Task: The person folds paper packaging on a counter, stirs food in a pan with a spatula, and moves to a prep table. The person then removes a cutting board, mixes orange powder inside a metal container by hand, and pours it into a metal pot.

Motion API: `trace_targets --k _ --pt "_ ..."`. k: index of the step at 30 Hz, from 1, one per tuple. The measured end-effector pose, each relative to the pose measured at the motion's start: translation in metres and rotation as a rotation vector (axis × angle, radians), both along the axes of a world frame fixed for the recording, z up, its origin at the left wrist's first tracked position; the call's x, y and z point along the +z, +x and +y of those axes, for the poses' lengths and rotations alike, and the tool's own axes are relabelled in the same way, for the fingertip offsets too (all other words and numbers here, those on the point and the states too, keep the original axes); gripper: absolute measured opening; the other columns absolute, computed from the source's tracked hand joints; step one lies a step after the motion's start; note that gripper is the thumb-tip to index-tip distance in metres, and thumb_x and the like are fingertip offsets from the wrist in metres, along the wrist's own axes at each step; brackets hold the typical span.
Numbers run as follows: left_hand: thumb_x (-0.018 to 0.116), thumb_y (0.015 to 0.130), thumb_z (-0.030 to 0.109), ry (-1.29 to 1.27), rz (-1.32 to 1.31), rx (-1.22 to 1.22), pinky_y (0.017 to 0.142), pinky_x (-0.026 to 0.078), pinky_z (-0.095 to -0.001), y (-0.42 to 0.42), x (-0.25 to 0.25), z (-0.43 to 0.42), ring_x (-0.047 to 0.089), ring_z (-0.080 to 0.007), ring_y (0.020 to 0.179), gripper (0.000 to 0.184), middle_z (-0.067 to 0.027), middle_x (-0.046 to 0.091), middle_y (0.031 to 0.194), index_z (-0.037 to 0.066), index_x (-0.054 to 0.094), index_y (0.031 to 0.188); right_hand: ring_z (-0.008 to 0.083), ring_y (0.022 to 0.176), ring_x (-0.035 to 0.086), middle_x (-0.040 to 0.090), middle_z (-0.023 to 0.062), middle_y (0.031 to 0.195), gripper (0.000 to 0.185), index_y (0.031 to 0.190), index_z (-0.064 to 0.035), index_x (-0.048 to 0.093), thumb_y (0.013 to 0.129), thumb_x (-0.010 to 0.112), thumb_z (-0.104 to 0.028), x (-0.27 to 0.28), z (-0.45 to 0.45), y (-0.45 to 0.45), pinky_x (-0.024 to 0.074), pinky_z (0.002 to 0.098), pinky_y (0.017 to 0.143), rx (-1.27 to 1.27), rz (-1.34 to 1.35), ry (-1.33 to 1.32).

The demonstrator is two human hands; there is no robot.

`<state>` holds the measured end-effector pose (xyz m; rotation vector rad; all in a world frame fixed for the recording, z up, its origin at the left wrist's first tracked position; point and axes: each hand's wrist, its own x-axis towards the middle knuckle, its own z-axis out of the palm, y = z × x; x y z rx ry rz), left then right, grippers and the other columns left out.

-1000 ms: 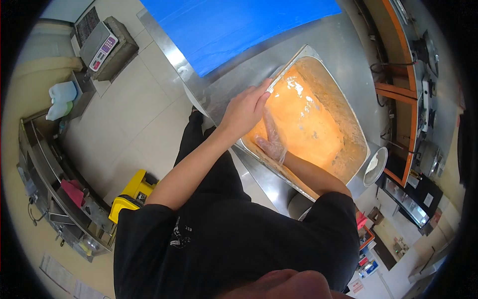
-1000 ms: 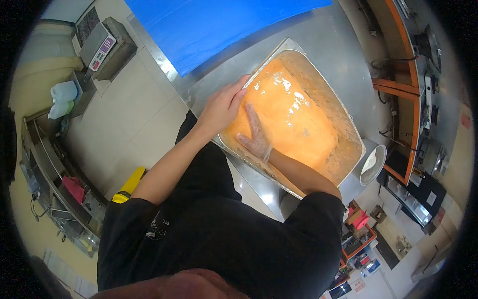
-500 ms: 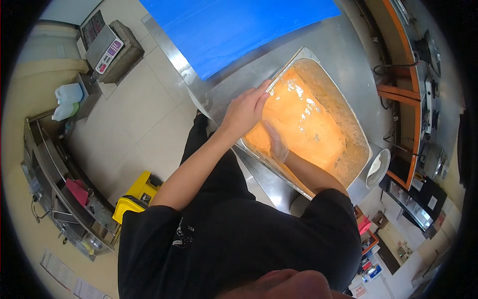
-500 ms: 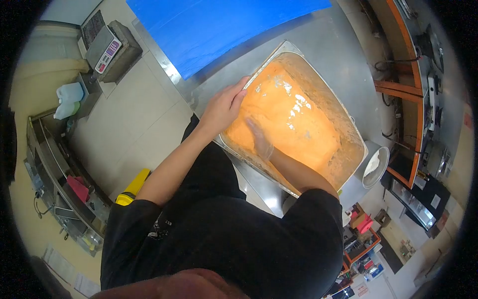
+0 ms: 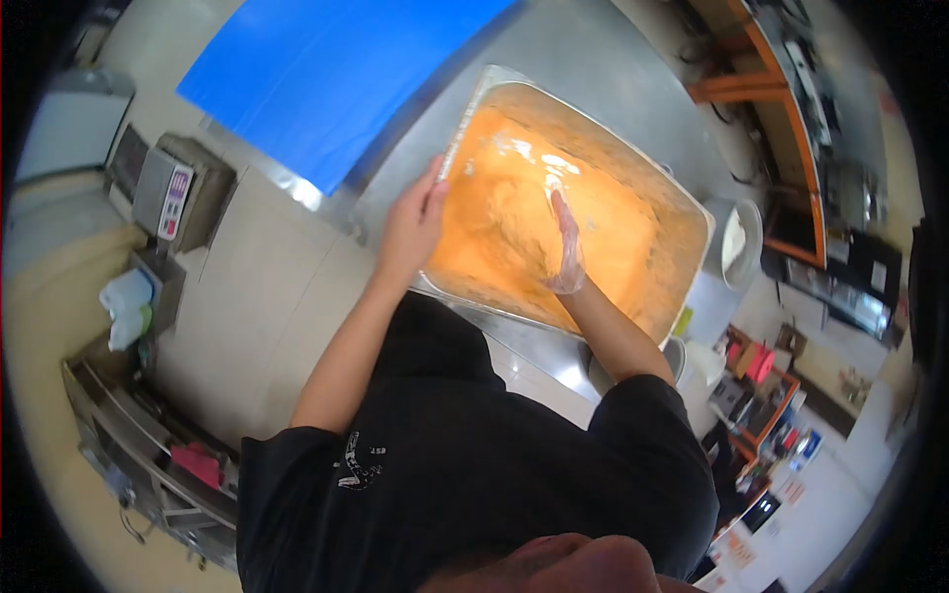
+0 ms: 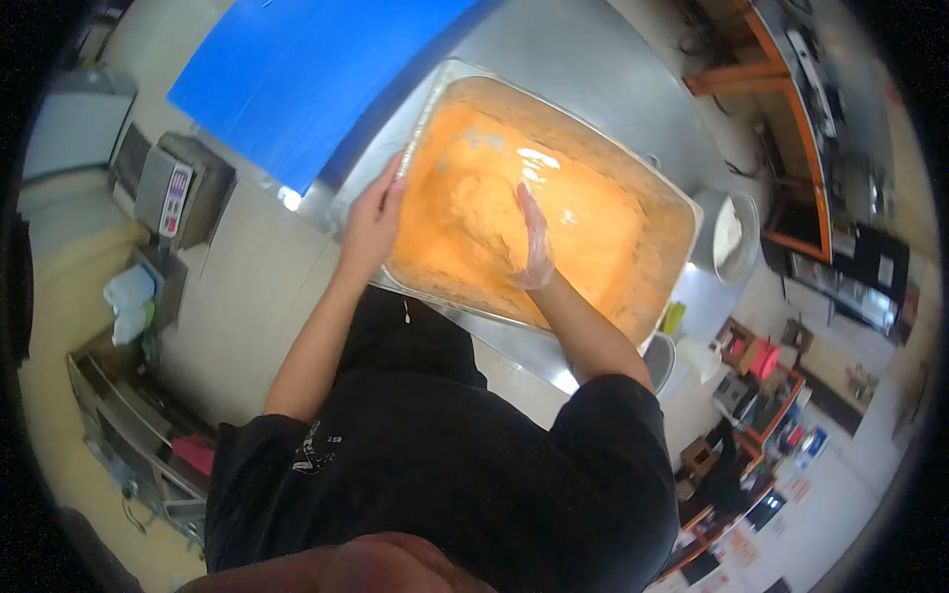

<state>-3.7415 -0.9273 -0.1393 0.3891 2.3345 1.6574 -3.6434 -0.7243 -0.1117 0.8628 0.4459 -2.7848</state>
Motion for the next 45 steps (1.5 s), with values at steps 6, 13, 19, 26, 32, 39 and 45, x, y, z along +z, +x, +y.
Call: trace_targets --k 6,13,19,26,32,39,45 --pt "0.054 0.094 0.005 0.095 0.447 0.092 0.068 0.043 -0.0279 0.061 0.071 0.005 0.051 -0.0166 0.072 0.021 -0.0063 0.055 0.084 0.004 0.061 0.115 0.0265 0.112 0.062 0.060 0.0141 0.129 0.063 0.134 -0.0047 0.052 0.098 0.042 -0.056 -0.002 0.039 0.024 0.0525 0.0351 0.092 -0.258 0.174 -0.018" --pt "0.060 0.094 0.011 0.135 -0.746 -0.972 0.072 0.051 -0.0269 0.265 0.011 0.079 0.061 -0.0124 0.086 0.030 -0.0067 0.061 0.098 0.007 0.056 0.123 0.0230 0.104 0.066 0.063 0.0124 0.125 0.064 0.131 -0.0055 0.055 0.096 0.044 -0.058 0.000 0.074 0.063 0.0579 0.0317 0.077 -0.268 0.152 -0.097" --pt "0.069 0.088 0.022 0.308 -0.281 -0.882 0.080 0.052 -0.0336 0.356 -0.065 0.189 0.060 -0.0214 0.104 0.053 -0.0146 0.059 0.112 0.007 0.048 0.134 0.0229 0.101 0.067 0.064 0.0124 0.123 0.066 0.134 -0.0061 0.053 0.095 0.044 -0.060 -0.003 0.091 0.079 0.0599 0.0320 0.073 -0.285 0.175 -0.081" --pt "0.070 0.088 0.023 0.155 -0.499 -0.887 0.089 0.048 -0.0371 0.348 -0.046 0.190 0.057 -0.0265 0.110 0.059 -0.0176 0.058 0.120 0.002 0.043 0.137 0.0244 0.093 0.069 0.065 0.0135 0.120 0.064 0.133 -0.0057 0.053 0.095 0.045 -0.058 0.002 0.115 0.115 0.0612 0.0348 0.065 -0.312 0.215 -0.110" --pt "0.069 0.090 0.024 -0.039 -0.672 -0.894 0.076 0.052 -0.0288 0.326 -0.018 0.171 0.061 -0.0170 0.092 0.067 -0.0125 0.059 0.107 0.004 0.037 0.144 0.0263 0.093 0.070 0.065 0.0156 0.119 0.063 0.133 -0.0057 0.051 0.096 0.045 -0.056 0.005 0.137 0.149 0.0618 0.0379 0.062 -0.310 0.414 -0.088" --pt "0.062 0.095 0.018 0.071 -0.752 -0.660 0.080 0.051 -0.0280 0.289 -0.050 0.106 0.060 -0.0137 0.089 0.054 -0.0036 0.057 0.103 0.009 0.041 0.143 0.0328 0.102 0.067 0.056 0.0157 0.134 0.072 0.145 -0.0120 0.040 0.096 0.033 -0.064 0.050 0.157 0.230 0.0595 0.0499 0.072 -0.355 0.400 -0.189" --pt "0.060 0.096 0.022 0.139 -0.860 -0.428 0.080 0.049 -0.0273 0.259 -0.037 0.067 0.060 -0.0139 0.092 0.043 -0.0018 0.057 0.102 0.008 0.050 0.135 0.0368 0.113 0.061 0.049 0.0176 0.141 0.069 0.149 -0.0136 0.032 0.098 0.031 -0.060 0.069 0.155 0.325 0.0589 0.0537 0.074 -0.497 0.474 -0.097"
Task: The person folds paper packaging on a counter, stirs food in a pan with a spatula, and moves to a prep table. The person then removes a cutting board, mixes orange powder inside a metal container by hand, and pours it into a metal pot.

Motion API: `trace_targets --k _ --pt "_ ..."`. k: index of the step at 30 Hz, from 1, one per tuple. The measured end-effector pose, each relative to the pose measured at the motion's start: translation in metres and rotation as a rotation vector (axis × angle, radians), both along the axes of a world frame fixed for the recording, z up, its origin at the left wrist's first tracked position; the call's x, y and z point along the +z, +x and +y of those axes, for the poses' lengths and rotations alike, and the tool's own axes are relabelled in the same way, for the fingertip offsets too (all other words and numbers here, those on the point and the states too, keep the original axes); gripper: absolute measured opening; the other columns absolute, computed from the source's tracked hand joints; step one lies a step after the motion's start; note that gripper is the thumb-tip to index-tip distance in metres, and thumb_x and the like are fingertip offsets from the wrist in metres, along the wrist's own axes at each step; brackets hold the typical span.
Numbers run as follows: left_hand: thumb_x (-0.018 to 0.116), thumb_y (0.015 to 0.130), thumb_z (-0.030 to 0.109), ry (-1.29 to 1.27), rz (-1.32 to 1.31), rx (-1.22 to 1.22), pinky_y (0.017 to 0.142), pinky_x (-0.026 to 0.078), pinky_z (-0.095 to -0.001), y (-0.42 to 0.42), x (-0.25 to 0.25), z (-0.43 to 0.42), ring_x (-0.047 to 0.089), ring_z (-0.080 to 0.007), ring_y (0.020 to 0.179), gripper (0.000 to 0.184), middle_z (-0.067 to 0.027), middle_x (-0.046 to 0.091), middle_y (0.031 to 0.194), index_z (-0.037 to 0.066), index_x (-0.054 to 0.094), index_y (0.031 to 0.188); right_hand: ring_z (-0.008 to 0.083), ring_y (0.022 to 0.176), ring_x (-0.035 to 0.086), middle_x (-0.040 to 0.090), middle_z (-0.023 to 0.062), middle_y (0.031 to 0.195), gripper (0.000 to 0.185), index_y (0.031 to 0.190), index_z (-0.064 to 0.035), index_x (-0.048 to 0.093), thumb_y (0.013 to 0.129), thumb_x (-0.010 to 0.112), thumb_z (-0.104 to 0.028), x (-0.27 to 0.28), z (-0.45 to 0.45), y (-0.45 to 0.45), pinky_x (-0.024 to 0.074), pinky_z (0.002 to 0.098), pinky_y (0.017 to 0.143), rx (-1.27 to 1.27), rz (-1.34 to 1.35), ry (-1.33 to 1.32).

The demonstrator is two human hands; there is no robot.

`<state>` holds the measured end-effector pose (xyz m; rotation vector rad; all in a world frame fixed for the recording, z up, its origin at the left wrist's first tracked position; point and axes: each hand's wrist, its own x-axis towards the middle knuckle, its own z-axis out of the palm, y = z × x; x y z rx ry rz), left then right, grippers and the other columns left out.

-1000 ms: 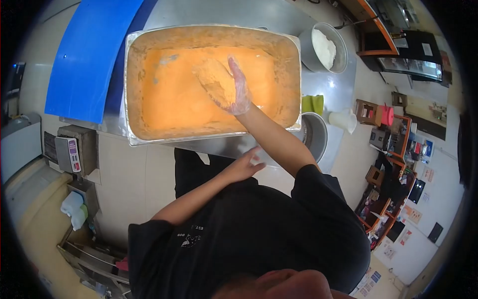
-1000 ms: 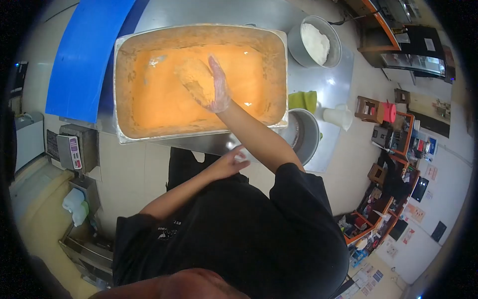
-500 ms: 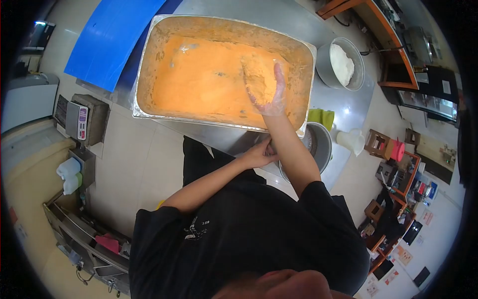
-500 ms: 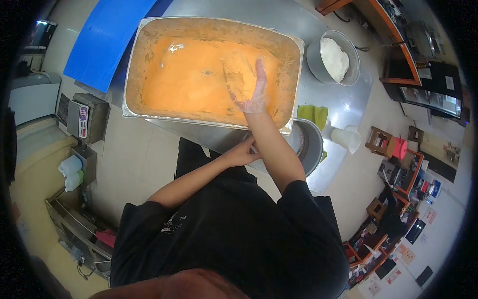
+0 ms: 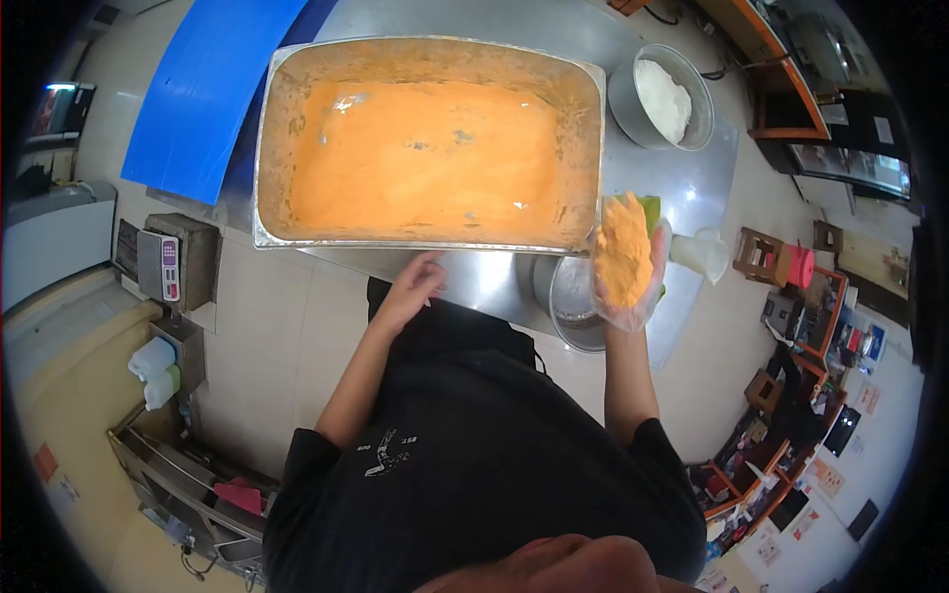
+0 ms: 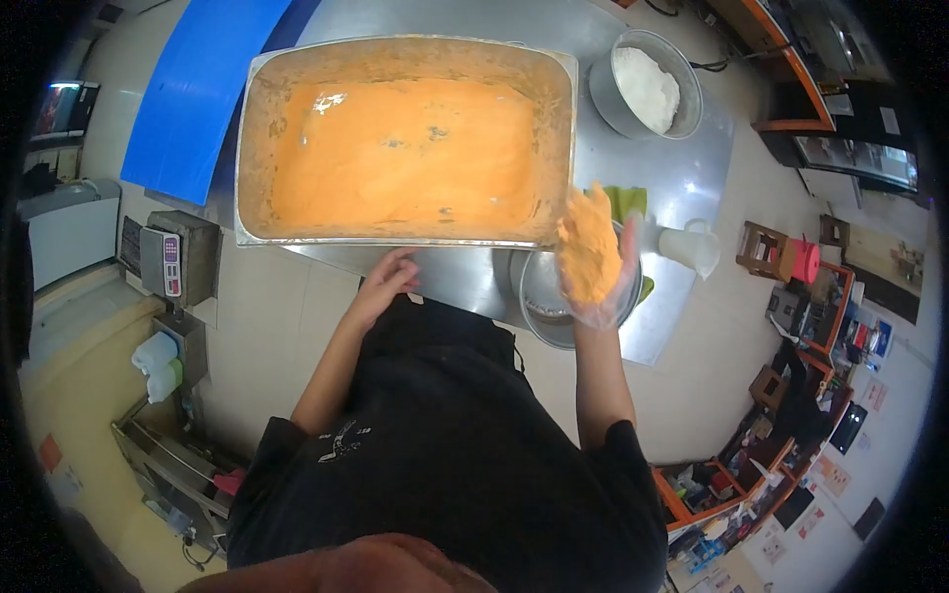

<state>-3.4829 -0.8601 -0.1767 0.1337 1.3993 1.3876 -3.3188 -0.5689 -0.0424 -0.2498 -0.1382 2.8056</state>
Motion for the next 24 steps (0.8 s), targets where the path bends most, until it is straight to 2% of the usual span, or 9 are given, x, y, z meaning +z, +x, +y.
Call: trace_targets --k 6,8,10,12,13,16,20,22,24 --pt "0.059 0.096 0.023 -0.054 0.004 -0.087 0.081 0.049 -0.0275 -0.004 0.006 0.002 0.060 -0.0137 0.092 0.036 -0.0015 0.056 0.102 0.009 0.055 0.129 0.0284 0.106 0.065 0.057 0.0166 0.132 0.060 0.141 -0.0077 0.043 0.101 0.034 -0.052 -0.039 -0.017 0.063 0.0616 0.0427 0.074 -0.400 -0.405 0.029" --pt "0.059 0.097 0.023 -0.047 0.013 -0.107 0.082 0.049 -0.0278 -0.004 0.007 0.007 0.060 -0.0137 0.092 0.035 -0.0015 0.056 0.102 0.009 0.055 0.129 0.0280 0.109 0.063 0.060 0.0171 0.126 0.056 0.139 -0.0068 0.046 0.101 0.038 -0.048 -0.067 -0.005 0.086 0.0602 0.0453 0.077 -0.193 -0.233 0.097" --pt "0.058 0.097 0.023 -0.047 0.034 -0.130 0.083 0.048 -0.0281 -0.005 0.011 0.013 0.060 -0.0137 0.093 0.035 -0.0016 0.057 0.103 0.009 0.055 0.129 0.0259 0.109 0.063 0.062 0.0164 0.121 0.052 0.135 -0.0055 0.050 0.101 0.042 -0.044 -0.094 0.001 0.093 0.0582 0.0430 0.082 -0.187 -0.459 0.294" --pt "0.058 0.097 0.023 -0.059 0.067 -0.148 0.084 0.048 -0.0284 -0.008 0.015 0.016 0.060 -0.0138 0.094 0.034 -0.0018 0.057 0.103 0.009 0.055 0.128 0.0223 0.107 0.064 0.065 0.0147 0.117 0.046 0.128 -0.0037 0.057 0.101 0.048 -0.039 -0.116 -0.006 0.085 0.0554 0.0358 0.087 -0.373 -1.089 0.601" --pt "0.058 0.097 0.022 -0.065 0.071 -0.158 0.084 0.048 -0.0285 -0.009 0.018 0.016 0.060 -0.0138 0.094 0.034 -0.0019 0.058 0.103 0.009 0.056 0.128 0.0184 0.101 0.065 0.066 0.0117 0.116 0.036 0.119 -0.0010 0.063 0.099 0.056 -0.030 -0.077 -0.020 0.064 0.0506 0.0282 0.090 -0.247 -1.376 0.914" --pt "0.057 0.098 0.021 -0.061 0.099 -0.209 0.085 0.048 -0.0286 -0.012 0.022 0.011 0.060 -0.0138 0.095 0.032 -0.0026 0.059 0.104 0.009 0.056 0.128 0.0155 0.096 0.065 0.068 0.0074 0.109 0.028 0.114 0.0006 0.065 0.097 0.060 -0.021 -0.103 -0.011 0.080 0.0505 0.0280 0.088 -0.299 -1.459 1.743" --pt "0.054 0.099 0.017 0.004 0.198 -0.347 0.085 0.048 -0.0285 -0.012 0.024 0.006 0.060 -0.0139 0.095 0.030 -0.0046 0.061 0.100 0.008 0.056 0.128 0.0208 0.099 0.066 0.070 0.0124 0.105 0.018 0.106 -0.0046 0.069 0.092 0.061 -0.013 -0.122 -0.012 0.096 0.0504 0.0319 0.088 -0.406 -1.565 1.518" --pt "0.053 0.099 0.015 0.039 0.231 -0.425 0.083 0.049 -0.0288 -0.008 0.039 0.013 0.061 -0.0138 0.092 0.029 -0.0051 0.061 0.098 0.006 0.056 0.127 0.0208 0.096 0.067 0.071 0.0112 0.100 0.016 0.103 -0.0032 0.069 0.091 0.062 -0.012 -0.094 -0.023 0.082 0.0506 0.0323 0.087 -0.403 -1.675 1.333" --pt "0.053 0.099 0.015 0.079 0.229 -0.521 0.080 0.049 -0.0293 -0.001 0.066 0.025 0.061 -0.0137 0.089 0.029 -0.0051 0.062 0.098 0.005 0.056 0.126 0.0208 0.098 0.066 0.069 0.0113 0.105 0.019 0.106 -0.0030 0.068 0.091 0.063 -0.014 -0.109 -0.025 0.093 0.0503 0.0326 0.087 -0.457 -1.623 1.391"
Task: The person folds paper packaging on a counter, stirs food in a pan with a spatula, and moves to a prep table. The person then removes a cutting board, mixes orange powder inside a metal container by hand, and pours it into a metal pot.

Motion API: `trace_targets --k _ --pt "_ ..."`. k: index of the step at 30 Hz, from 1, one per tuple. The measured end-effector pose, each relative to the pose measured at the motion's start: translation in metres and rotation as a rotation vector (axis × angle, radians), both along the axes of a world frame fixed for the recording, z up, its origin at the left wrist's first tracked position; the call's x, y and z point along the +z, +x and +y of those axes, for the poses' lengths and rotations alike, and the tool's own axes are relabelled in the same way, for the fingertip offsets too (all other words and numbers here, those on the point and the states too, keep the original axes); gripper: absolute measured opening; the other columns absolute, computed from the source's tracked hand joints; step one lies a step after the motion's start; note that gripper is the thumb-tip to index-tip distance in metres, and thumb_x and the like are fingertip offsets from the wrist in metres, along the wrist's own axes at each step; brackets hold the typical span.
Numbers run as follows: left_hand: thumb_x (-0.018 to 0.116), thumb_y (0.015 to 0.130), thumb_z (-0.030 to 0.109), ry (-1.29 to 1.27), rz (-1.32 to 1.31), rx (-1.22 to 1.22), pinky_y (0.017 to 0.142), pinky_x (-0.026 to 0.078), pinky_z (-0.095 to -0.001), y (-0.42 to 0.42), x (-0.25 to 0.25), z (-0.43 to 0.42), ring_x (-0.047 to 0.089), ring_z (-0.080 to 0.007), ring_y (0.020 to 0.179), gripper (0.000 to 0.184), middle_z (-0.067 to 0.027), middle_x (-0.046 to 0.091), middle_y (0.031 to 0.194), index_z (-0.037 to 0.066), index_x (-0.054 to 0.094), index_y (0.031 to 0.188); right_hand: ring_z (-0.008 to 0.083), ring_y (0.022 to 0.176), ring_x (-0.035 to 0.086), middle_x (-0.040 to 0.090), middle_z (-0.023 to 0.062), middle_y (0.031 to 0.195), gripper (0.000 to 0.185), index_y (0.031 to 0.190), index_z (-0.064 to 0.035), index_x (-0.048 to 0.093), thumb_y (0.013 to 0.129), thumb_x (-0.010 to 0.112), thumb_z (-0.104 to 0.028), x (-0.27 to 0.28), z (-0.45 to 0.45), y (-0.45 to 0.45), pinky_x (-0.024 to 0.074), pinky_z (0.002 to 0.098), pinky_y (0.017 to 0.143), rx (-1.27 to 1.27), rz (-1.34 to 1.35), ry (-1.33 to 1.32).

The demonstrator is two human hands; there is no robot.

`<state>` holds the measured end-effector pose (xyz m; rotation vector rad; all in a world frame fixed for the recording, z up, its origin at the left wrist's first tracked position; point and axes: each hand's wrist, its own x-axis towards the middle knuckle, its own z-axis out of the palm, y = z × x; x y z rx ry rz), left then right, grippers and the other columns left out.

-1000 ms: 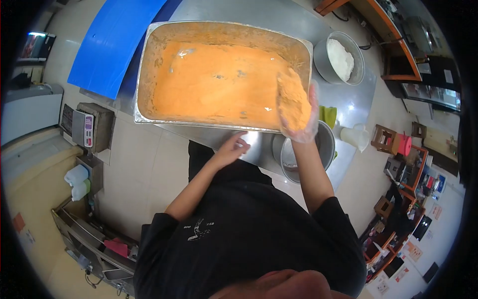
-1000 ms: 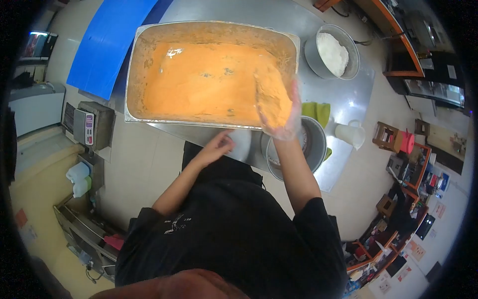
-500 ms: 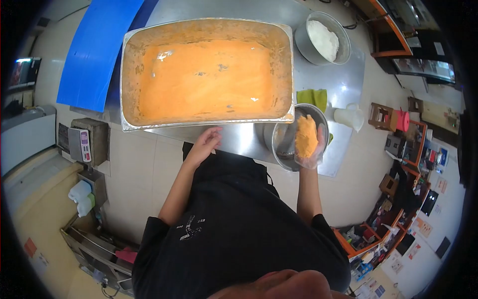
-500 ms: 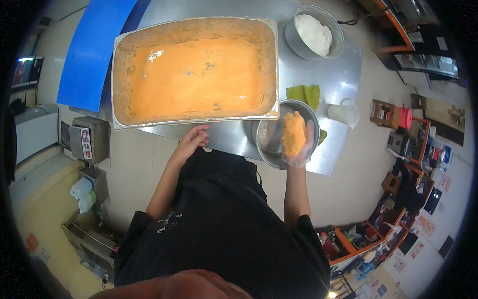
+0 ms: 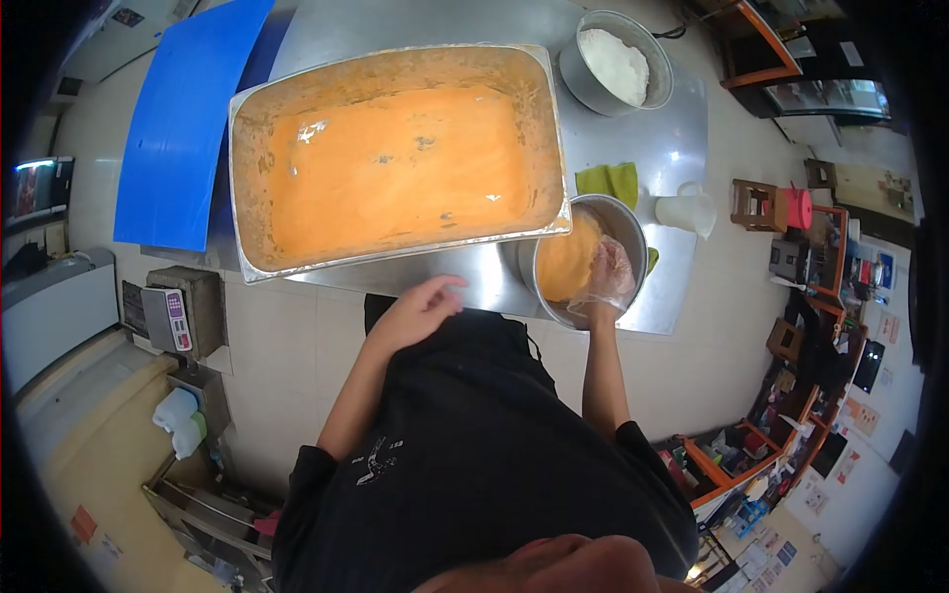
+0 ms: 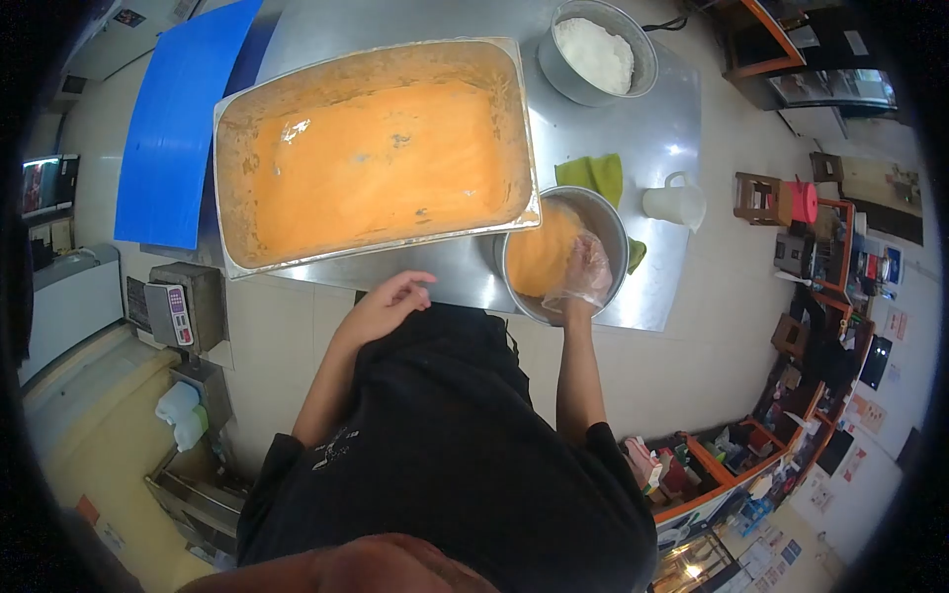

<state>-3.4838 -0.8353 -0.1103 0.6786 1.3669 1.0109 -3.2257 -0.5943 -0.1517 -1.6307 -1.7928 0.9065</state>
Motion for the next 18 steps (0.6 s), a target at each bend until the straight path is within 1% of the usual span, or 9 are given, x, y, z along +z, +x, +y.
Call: trace_targets --k 1,4,5,7,10,11,13,16,18 --pt "0.053 0.099 0.017 0.051 0.000 -0.008 0.077 0.050 -0.0292 0.005 0.008 0.007 0.061 -0.0132 0.084 0.028 -0.0050 0.063 0.095 0.005 0.057 0.124 0.0208 0.100 0.065 0.068 0.0114 0.107 0.020 0.107 -0.0028 0.068 0.091 0.063 -0.015 -0.006 -0.002 0.004 0.0501 0.0328 0.087 0.019 0.015 0.029" --pt "0.055 0.099 0.018 0.023 0.101 -0.122 0.077 0.049 -0.0277 0.008 0.032 0.027 0.061 -0.0123 0.083 0.027 -0.0050 0.064 0.090 0.006 0.058 0.122 0.0164 0.101 0.060 0.063 0.0098 0.113 0.032 0.119 -0.0004 0.059 0.092 0.065 -0.016 -0.017 -0.011 -0.009 0.0485 0.0281 0.087 -0.041 0.183 0.103" --pt "0.056 0.098 0.019 0.026 0.124 -0.118 0.077 0.049 -0.0269 0.011 0.028 0.030 0.060 -0.0119 0.082 0.027 -0.0051 0.065 0.087 0.007 0.059 0.122 0.0192 0.100 0.060 0.062 0.0113 0.112 0.033 0.119 -0.0012 0.060 0.091 0.066 -0.018 -0.013 -0.016 -0.018 0.0486 0.0306 0.087 -0.069 0.138 0.120" --pt "0.056 0.098 0.018 0.026 0.128 -0.116 0.077 0.049 -0.0272 0.010 0.032 0.033 0.060 -0.0119 0.081 0.027 -0.0052 0.065 0.088 0.007 0.059 0.122 0.0249 0.098 0.061 0.060 0.0142 0.109 0.035 0.119 -0.0028 0.060 0.090 0.066 -0.021 0.024 -0.030 -0.053 0.0489 0.0355 0.087 -0.135 0.046 0.156" --pt "0.057 0.098 0.021 0.046 0.137 -0.078 0.075 0.049 -0.0288 0.012 0.030 0.029 0.060 -0.0140 0.077 0.025 -0.0058 0.065 0.085 0.008 0.060 0.119 0.0268 0.095 0.060 0.058 0.0146 0.106 0.046 0.123 -0.0035 0.056 0.086 0.071 -0.025 0.041 -0.040 -0.093 0.0482 0.0376 0.087 -0.251 0.019 0.169" --pt "0.057 0.097 0.022 0.056 0.142 -0.057 0.074 0.049 -0.0295 0.012 0.028 0.026 0.059 -0.0150 0.075 0.025 -0.0061 0.064 0.083 0.009 0.061 0.117 0.0269 0.096 0.059 0.057 0.0150 0.109 0.049 0.124 -0.0039 0.055 0.084 0.072 -0.026 0.041 -0.041 -0.104 0.0480 0.0384 0.087 -0.235 0.004 0.200" --pt "0.057 0.097 0.022 0.046 0.140 -0.061 0.075 0.050 -0.0294 0.011 0.021 0.022 0.060 -0.0147 0.077 0.025 -0.0062 0.065 0.086 0.008 0.060 0.118 0.0272 0.099 0.058 0.056 0.0157 0.113 0.057 0.127 -0.0048 0.052 0.082 0.076 -0.030 0.039 -0.038 -0.120 0.0475 0.0400 0.087 -0.201 -0.024 0.261" --pt "0.057 0.098 0.021 0.018 0.113 -0.056 0.077 0.049 -0.0291 0.008 0.020 0.010 0.060 -0.0143 0.080 0.025 -0.0063 0.065 0.089 0.008 0.060 0.119 0.0271 0.103 0.057 0.052 0.0157 0.118 0.057 0.130 -0.0060 0.048 0.085 0.072 -0.031 0.041 -0.036 -0.126 0.0471 0.0413 0.088 -0.217 -0.103 0.197" --pt "0.056 0.098 0.020 0.011 0.105 -0.025 0.078 0.049 -0.0284 0.001 0.024 0.002 0.061 -0.0138 0.082 0.025 -0.0055 0.064 0.089 0.007 0.061 0.119 0.0261 0.098 0.057 0.055 0.0144 0.111 0.048 0.126 -0.0046 0.052 0.088 0.070 -0.028 0.042 -0.033 -0.116 0.0465 0.0379 0.088 -0.290 -0.025 0.199"
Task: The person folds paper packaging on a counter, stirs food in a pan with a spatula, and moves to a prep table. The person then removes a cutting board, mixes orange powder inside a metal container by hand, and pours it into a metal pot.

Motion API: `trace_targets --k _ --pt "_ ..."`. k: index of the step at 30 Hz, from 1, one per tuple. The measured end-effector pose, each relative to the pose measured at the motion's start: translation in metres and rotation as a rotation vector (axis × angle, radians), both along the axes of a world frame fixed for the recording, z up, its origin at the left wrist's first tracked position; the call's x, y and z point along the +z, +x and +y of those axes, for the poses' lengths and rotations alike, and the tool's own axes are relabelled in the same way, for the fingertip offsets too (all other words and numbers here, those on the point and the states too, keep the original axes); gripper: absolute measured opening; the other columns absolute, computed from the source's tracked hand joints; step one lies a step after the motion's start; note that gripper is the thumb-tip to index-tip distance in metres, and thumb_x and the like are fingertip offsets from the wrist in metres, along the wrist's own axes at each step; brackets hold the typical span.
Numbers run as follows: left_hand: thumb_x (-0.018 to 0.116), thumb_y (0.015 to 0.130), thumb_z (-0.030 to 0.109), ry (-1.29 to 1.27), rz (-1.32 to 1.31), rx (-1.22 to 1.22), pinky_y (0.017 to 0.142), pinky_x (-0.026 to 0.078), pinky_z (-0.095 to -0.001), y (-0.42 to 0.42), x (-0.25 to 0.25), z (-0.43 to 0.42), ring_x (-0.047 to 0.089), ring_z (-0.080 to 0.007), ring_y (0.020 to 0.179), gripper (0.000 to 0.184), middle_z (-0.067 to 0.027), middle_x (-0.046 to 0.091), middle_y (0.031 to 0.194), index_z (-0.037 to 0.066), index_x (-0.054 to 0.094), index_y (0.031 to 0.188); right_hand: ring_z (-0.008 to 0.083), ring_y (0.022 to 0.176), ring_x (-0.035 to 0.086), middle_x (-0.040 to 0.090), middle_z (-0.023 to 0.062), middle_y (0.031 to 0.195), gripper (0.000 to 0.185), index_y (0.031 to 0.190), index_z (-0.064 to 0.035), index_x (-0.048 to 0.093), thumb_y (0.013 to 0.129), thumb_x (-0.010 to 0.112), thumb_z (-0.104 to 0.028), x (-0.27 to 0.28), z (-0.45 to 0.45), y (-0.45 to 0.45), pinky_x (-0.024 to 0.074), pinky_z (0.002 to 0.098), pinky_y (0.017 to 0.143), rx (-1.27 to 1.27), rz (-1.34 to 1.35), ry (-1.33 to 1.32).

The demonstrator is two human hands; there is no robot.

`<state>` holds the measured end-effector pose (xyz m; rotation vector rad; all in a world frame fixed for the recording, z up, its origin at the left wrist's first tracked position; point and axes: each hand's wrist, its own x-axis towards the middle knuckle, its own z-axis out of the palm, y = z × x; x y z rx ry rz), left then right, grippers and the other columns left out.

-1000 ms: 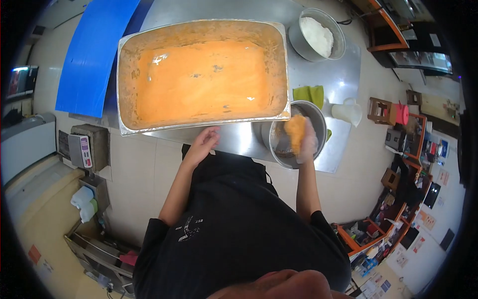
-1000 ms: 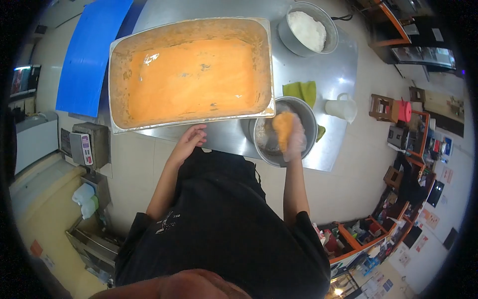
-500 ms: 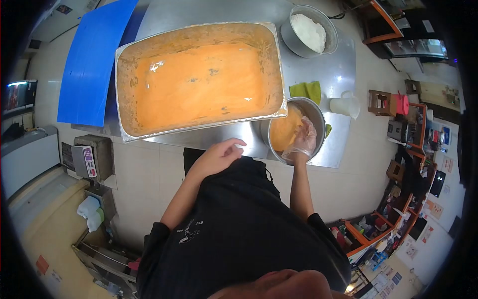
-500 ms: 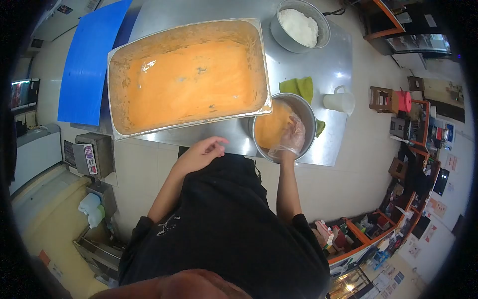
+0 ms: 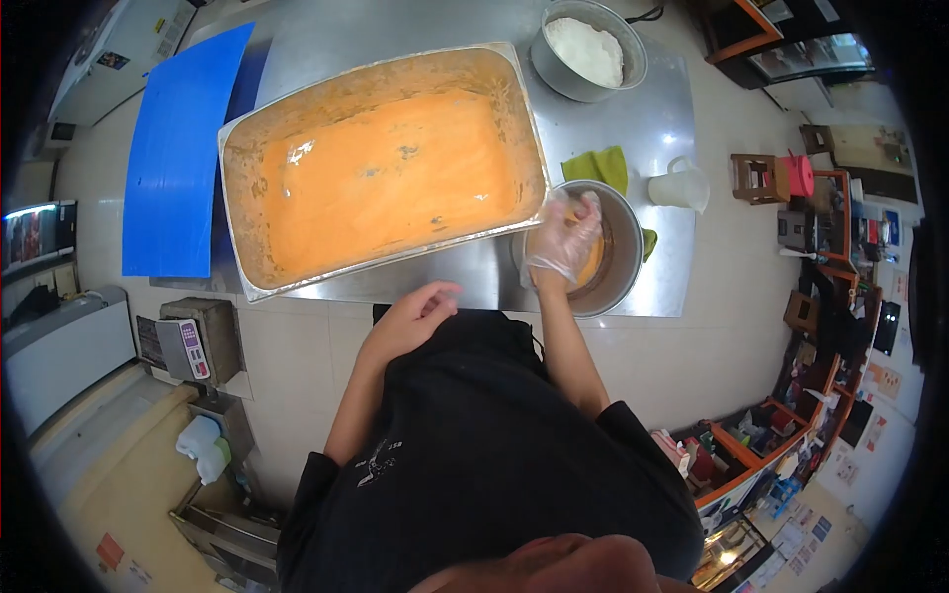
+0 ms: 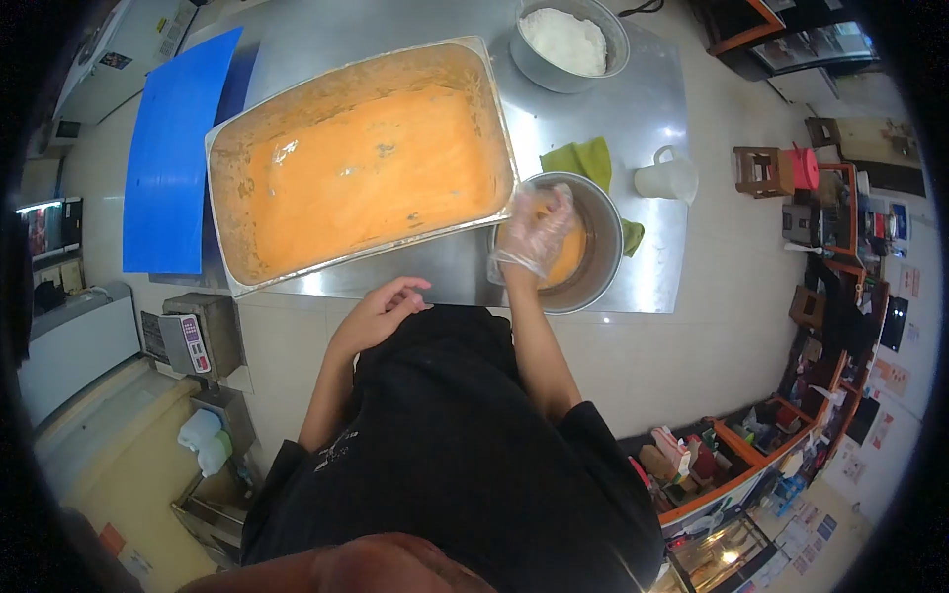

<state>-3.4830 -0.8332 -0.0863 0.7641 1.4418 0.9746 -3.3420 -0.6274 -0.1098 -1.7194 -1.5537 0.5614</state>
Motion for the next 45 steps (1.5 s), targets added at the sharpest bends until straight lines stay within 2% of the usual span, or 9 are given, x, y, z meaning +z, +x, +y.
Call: trace_targets --k 11,17,21,23,26,34,36,40,45 --pt "0.052 0.100 0.012 0.359 0.588 1.039 0.087 0.045 -0.0274 -0.165 0.040 -0.086 0.057 -0.0143 0.092 0.027 -0.0058 0.059 0.101 0.003 0.055 0.125 0.0340 0.114 0.057 0.060 0.0192 0.122 0.032 0.121 -0.0026 0.059 0.096 0.055 -0.024 0.059 0.022 -0.069 0.0455 0.0401 0.097 0.893 -0.112 0.175" --pt "0.045 0.101 0.013 0.103 1.012 0.805 0.102 0.040 -0.0368 -0.233 -0.020 -0.072 0.055 -0.0312 0.118 0.052 -0.0226 0.054 0.129 0.005 0.028 0.150 0.0430 0.135 0.039 0.045 0.0310 0.138 0.043 0.133 -0.0012 0.050 0.099 0.046 -0.027 -0.039 0.100 -0.181 0.0323 0.0427 0.113 1.272 -1.244 0.097" --pt "0.038 0.101 0.009 -0.016 0.347 0.963 0.105 0.038 -0.0378 -0.246 -0.009 -0.080 0.048 -0.0332 0.127 0.051 -0.0237 0.045 0.141 0.003 0.026 0.151 0.0471 0.140 0.028 0.028 0.0367 0.147 0.046 0.134 0.0019 0.046 0.095 0.045 -0.023 -0.165 0.093 -0.152 0.0272 0.0462 0.116 0.937 -1.060 0.147" --pt "0.037 0.101 0.009 0.038 0.424 0.930 0.105 0.038 -0.0382 -0.247 -0.019 -0.083 0.050 -0.0339 0.125 0.049 -0.0244 0.047 0.138 0.001 0.027 0.149 0.0509 0.142 0.021 0.020 0.0370 0.151 0.051 0.139 0.0025 0.041 0.096 0.038 -0.025 -0.082 0.020 -0.199 0.0149 0.0510 0.120 1.456 -1.810 -0.167" --pt "0.036 0.102 0.008 0.094 0.520 0.814 0.106 0.037 -0.0394 -0.256 -0.024 -0.083 0.049 -0.0358 0.126 0.047 -0.0253 0.047 0.138 -0.002 0.031 0.147 0.0482 0.141 0.024 0.020 0.0373 0.151 0.050 0.139 0.0015 0.039 0.096 0.038 -0.024 -0.116 -0.001 -0.181 0.0165 0.0521 0.119 1.813 -1.578 0.453" --pt "0.034 0.102 0.009 0.072 0.528 0.679 0.106 0.038 -0.0434 -0.262 -0.027 -0.093 0.045 -0.0409 0.131 0.045 -0.0284 0.045 0.141 -0.006 0.031 0.144 0.0451 0.140 0.027 0.030 0.0291 0.150 0.050 0.141 -0.0004 0.039 0.106 0.022 -0.031 -0.183 0.073 -0.272 0.0164 0.0426 0.121 0.530 -1.006 0.004" --pt "0.035 0.102 0.009 0.059 0.535 0.675 0.105 0.039 -0.0435 -0.262 -0.022 -0.093 0.047 -0.0413 0.129 0.046 -0.0285 0.046 0.140 -0.006 0.031 0.145 0.0423 0.142 0.027 0.028 0.0295 0.151 0.048 0.140 0.0012 0.039 0.104 0.024 -0.026 -0.104 -0.015 -0.317 0.0142 0.0440 0.121 1.010 -1.707 0.017" --pt "0.035 0.101 0.008 0.113 0.537 0.689 0.106 0.038 -0.0425 -0.262 -0.024 -0.091 0.044 -0.0403 0.132 0.047 -0.0282 0.043 0.142 -0.006 0.029 0.146 0.0385 0.144 0.025 0.030 0.0253 0.153 0.046 0.138 0.0047 0.041 0.101 0.029 -0.019 -0.101 -0.039 -0.310 0.0133 0.0468 0.121 1.241 -1.696 0.736" --pt "0.034 0.101 0.005 0.137 0.545 0.695 0.106 0.038 -0.0419 -0.262 -0.022 -0.091 0.042 -0.0394 0.134 0.048 -0.0275 0.041 0.144 -0.004 0.027 0.147 0.0364 0.144 0.025 0.027 0.0251 0.154 0.050 0.140 0.0074 0.038 0.099 0.033 -0.021 -0.066 0.071 -0.220 0.0166 0.0487 0.120 1.088 -1.636 0.010"
